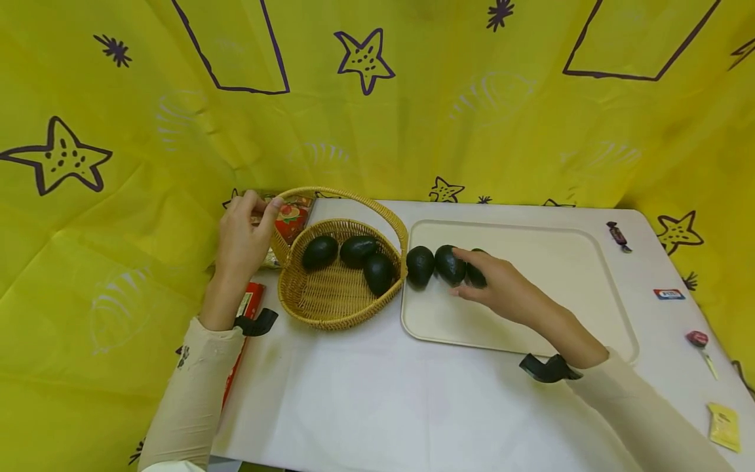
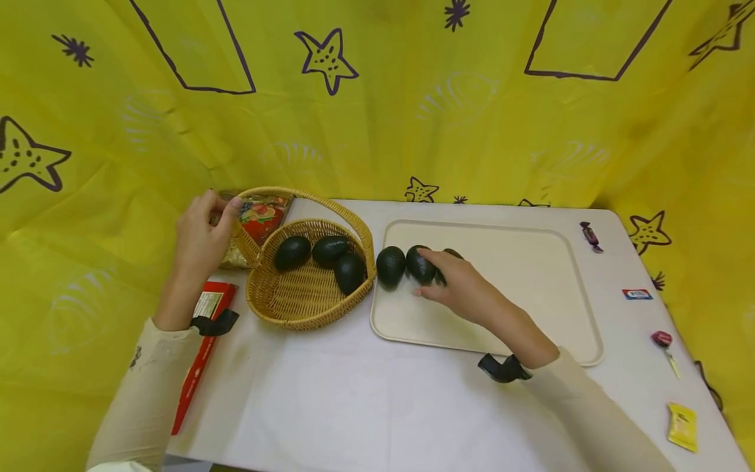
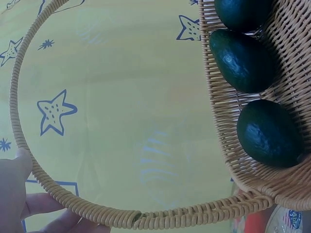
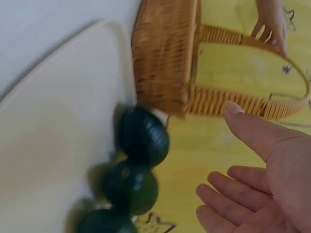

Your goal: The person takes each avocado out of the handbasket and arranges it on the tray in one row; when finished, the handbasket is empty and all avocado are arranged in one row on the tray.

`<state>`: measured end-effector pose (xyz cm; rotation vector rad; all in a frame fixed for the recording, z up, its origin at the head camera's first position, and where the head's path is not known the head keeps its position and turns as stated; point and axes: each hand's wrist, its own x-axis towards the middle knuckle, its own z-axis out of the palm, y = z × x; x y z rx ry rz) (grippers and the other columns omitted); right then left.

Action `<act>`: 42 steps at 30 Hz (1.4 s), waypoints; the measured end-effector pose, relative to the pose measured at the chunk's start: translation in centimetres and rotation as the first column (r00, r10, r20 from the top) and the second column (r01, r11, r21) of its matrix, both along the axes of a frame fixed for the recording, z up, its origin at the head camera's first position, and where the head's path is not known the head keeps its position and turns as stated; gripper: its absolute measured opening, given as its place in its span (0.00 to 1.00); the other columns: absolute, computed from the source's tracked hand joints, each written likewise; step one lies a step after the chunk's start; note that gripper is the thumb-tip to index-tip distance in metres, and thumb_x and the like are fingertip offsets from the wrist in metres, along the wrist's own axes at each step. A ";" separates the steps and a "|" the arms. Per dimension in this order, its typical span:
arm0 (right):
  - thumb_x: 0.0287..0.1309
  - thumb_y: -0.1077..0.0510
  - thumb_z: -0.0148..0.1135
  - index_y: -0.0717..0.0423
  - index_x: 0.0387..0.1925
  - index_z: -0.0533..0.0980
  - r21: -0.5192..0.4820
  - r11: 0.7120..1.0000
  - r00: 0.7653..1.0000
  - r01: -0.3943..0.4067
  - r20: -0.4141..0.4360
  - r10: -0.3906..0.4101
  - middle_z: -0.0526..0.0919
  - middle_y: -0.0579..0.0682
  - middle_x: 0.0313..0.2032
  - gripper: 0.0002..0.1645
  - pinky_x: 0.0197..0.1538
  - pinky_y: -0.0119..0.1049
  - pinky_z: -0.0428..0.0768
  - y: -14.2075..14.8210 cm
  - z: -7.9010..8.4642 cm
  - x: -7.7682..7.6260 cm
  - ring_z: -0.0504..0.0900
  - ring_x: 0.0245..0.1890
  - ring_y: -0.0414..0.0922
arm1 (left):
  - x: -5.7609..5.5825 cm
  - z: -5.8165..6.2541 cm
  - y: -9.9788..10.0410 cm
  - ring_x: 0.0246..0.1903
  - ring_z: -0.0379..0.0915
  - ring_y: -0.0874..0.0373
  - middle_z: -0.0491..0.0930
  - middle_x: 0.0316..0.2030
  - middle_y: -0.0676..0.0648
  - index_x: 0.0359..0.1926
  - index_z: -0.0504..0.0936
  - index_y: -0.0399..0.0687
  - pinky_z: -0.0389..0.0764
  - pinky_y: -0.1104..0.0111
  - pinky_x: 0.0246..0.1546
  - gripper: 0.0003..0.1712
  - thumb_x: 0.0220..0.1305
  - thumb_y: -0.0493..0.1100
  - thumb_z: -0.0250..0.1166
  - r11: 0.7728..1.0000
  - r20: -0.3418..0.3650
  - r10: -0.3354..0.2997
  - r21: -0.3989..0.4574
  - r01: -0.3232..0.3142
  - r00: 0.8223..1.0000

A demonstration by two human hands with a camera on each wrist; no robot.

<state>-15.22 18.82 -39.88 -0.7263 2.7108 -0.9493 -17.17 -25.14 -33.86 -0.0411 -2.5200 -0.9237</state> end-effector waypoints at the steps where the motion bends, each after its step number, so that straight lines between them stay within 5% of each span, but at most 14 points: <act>1: 0.68 0.49 0.72 0.62 0.78 0.64 -0.001 1.000 1.000 -0.015 0.002 0.015 0.70 0.63 0.75 0.45 0.73 0.63 0.68 -0.5 0.2 0.3 0.68 0.75 0.63 | 0.0 0.0 0.0 0.48 0.75 0.37 0.75 0.43 0.33 0.42 0.75 0.36 0.75 0.46 0.54 0.30 0.80 0.62 0.55 1.000 0.000 -0.001 0.000 0.001 1.000; 12: 0.67 0.50 0.73 0.60 0.75 0.69 -0.005 0.982 0.981 -0.188 -0.038 0.188 0.75 0.58 0.72 0.41 0.72 0.56 0.72 -6.7 1.7 1.6 0.72 0.73 0.57 | 0.0 0.1 0.0 0.49 0.74 0.38 0.76 0.44 0.33 0.41 0.75 0.37 0.74 0.46 0.53 0.29 0.80 0.62 0.56 1.000 0.003 -0.007 0.005 0.007 1.000; 21: 0.71 0.51 0.69 0.64 0.73 0.70 0.006 0.970 0.968 -0.243 -0.066 0.243 0.78 0.61 0.68 0.37 0.68 0.49 0.78 -12.6 1.2 1.5 0.78 0.68 0.55 | 0.0 0.1 -0.1 0.49 0.74 0.37 0.76 0.44 0.33 0.42 0.75 0.36 0.74 0.45 0.54 0.30 0.81 0.62 0.55 1.000 0.010 -0.003 -0.007 0.003 1.000; 30: 0.74 0.51 0.66 0.68 0.70 0.71 0.153 0.980 0.988 -0.127 -0.071 0.139 0.80 0.63 0.63 0.34 0.65 0.48 0.80 -17.4 0.8 0.3 0.80 0.64 0.56 | 0.0 0.1 -0.1 0.49 0.74 0.36 0.76 0.43 0.33 0.42 0.75 0.36 0.74 0.45 0.54 0.30 0.80 0.63 0.56 1.000 0.006 -0.008 -0.006 0.008 1.000; 35: 0.73 0.46 0.67 0.66 0.67 0.73 0.342 0.939 0.993 -0.046 -0.090 0.081 0.78 0.64 0.60 0.34 0.57 0.49 0.85 -19.2 0.3 -0.1 0.82 0.58 0.60 | -0.1 0.0 -0.2 0.49 0.74 0.37 0.76 0.44 0.33 0.41 0.75 0.37 0.74 0.45 0.54 0.30 0.80 0.63 0.55 1.000 0.010 -0.002 -0.002 0.002 1.000; 42: 0.70 0.44 0.70 0.66 0.59 0.75 0.474 0.877 0.980 0.083 -0.200 0.015 0.79 0.62 0.53 0.32 0.45 0.46 0.88 -20.8 0.2 -0.3 0.85 0.46 0.57 | 0.0 0.1 -0.1 0.49 0.75 0.37 0.76 0.44 0.33 0.42 0.75 0.36 0.75 0.45 0.54 0.30 0.80 0.63 0.55 1.000 0.003 -0.010 0.000 0.010 1.000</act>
